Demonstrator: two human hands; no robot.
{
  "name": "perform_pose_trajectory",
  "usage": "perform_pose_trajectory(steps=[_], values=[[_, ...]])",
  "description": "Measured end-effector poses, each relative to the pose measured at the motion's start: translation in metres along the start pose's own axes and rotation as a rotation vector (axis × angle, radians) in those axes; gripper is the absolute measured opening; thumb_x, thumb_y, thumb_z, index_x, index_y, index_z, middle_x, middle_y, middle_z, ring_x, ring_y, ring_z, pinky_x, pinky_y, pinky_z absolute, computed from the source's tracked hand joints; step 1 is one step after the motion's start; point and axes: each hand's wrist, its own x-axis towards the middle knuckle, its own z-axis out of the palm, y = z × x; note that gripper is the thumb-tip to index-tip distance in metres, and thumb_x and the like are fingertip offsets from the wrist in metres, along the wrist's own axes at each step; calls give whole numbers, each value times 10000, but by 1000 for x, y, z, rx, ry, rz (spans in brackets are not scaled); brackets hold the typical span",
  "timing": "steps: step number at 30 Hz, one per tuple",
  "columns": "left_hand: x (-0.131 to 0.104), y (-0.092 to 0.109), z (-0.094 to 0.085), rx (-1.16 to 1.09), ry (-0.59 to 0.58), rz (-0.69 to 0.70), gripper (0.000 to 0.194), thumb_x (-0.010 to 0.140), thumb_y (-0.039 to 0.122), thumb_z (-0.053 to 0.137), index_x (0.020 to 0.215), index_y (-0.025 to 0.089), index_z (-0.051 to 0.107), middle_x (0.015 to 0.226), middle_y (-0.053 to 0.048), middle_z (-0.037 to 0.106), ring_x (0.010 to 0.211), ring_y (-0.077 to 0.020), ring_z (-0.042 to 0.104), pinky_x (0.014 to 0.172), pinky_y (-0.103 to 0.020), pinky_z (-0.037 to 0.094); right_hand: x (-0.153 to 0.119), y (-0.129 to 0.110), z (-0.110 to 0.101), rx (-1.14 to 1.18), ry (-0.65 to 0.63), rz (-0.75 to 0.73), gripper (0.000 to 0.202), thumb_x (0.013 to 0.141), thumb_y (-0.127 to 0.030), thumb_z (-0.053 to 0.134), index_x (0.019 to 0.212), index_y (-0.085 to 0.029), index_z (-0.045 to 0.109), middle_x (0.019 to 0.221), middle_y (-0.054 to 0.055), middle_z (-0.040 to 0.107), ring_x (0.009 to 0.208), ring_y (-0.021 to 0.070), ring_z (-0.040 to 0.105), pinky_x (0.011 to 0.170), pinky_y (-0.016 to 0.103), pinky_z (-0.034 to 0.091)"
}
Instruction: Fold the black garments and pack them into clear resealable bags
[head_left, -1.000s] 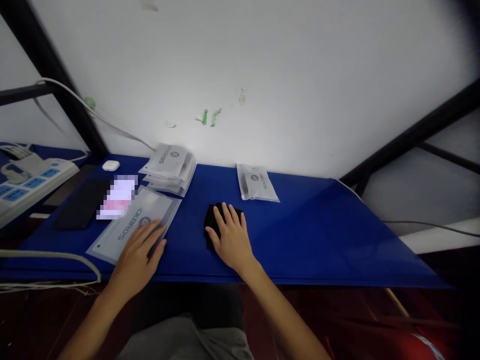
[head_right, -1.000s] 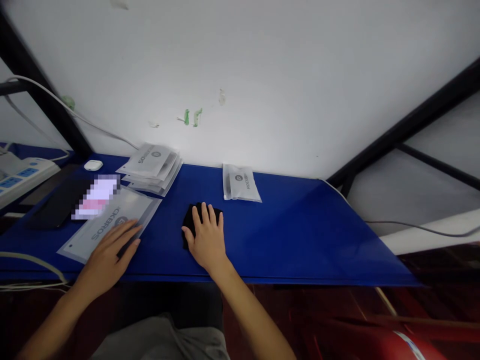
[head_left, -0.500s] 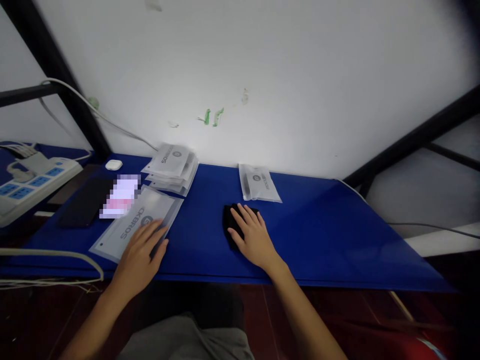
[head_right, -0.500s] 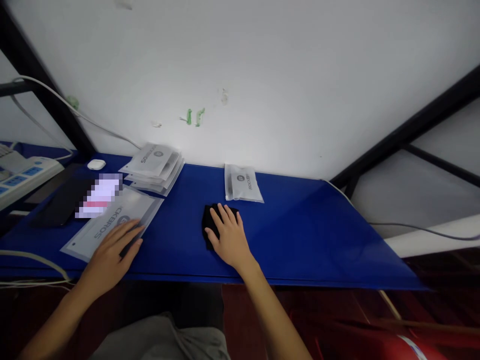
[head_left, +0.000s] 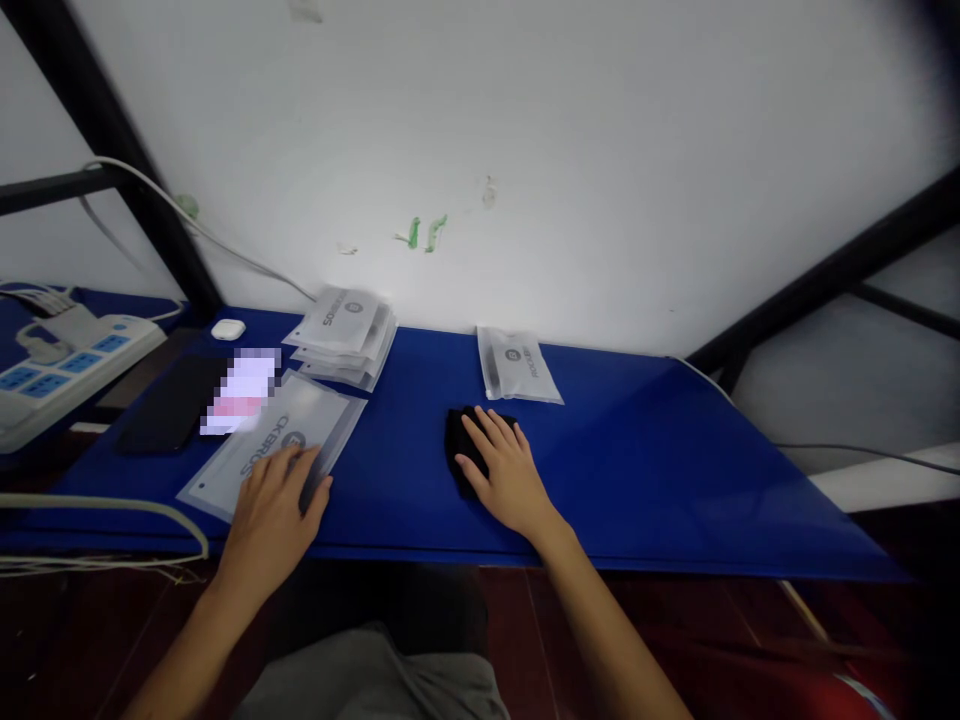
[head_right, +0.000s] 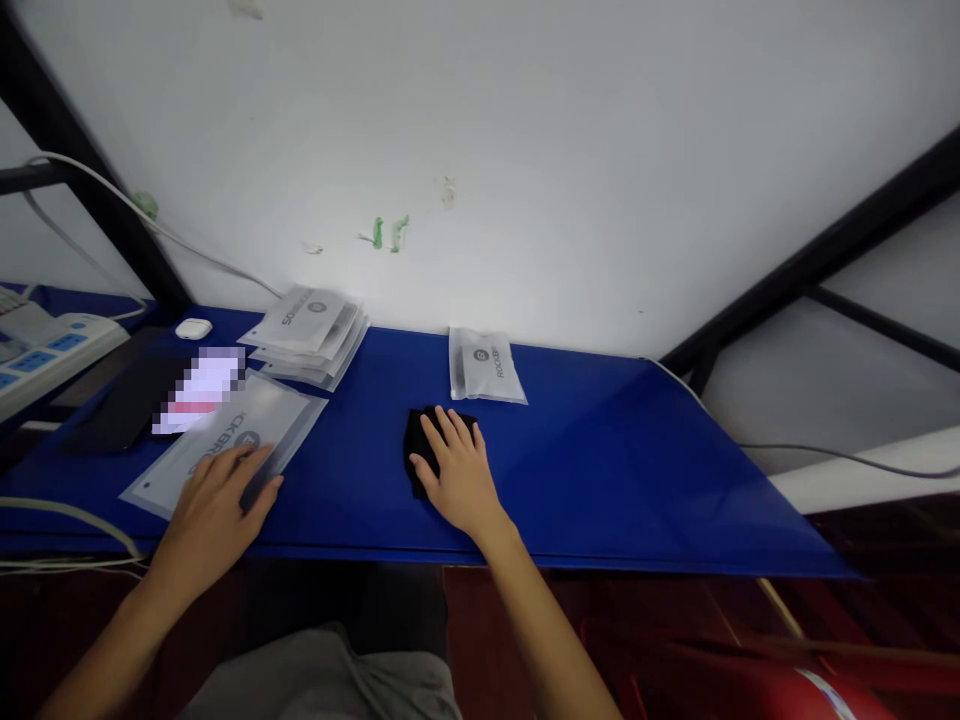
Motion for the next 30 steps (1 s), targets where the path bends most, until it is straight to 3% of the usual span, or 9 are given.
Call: perform_pose_trajectory(steps=[6, 14, 19, 24, 30], values=[[-3, 1, -4, 23, -55, -85, 352, 934, 408, 388, 1115, 197, 605, 1051, -106, 630, 1045, -307, 577, 864, -449, 501, 0, -1, -1, -12, -6, 3, 530, 957, -424, 374, 1425, -176, 405, 1513, 104, 365, 1416, 274, 278, 1129, 553, 241], [1, 14, -20, 151, -189, -129, 286, 938, 230, 385, 1028, 180, 651, 986, -55, 673, 919, -227, 643, 711, -329, 513, 1, 0, 1, -8, 0, 3, 521, 949, -408, 396, 1425, -197, 412, 1506, 109, 376, 1411, 278, 289, 1122, 561, 254], [-9, 38, -19, 170, -128, 43, 230, 921, 164, 433, 974, 184, 656, 850, -32, 652, 813, -191, 638, 658, -284, 498, -3, 4, -1, -32, -7, 17, 513, 947, -402, 397, 1414, -193, 431, 1501, 101, 387, 1408, 276, 297, 1125, 548, 262], [-16, 81, -5, 73, -79, 267, 254, 874, 45, 435, 937, 160, 652, 812, -33, 639, 735, -176, 614, 638, -295, 510, -13, 25, -5, -80, 23, 99, 502, 941, -394, 406, 1401, -196, 449, 1486, 98, 412, 1391, 289, 327, 1113, 561, 274], [8, 118, 6, 46, 18, 377, 258, 827, -6, 472, 916, 154, 654, 784, -25, 633, 702, -190, 590, 584, -314, 508, -25, 52, -8, -118, 81, 210, 481, 933, -376, 417, 1373, -189, 478, 1463, 112, 443, 1373, 302, 357, 1091, 575, 300]])
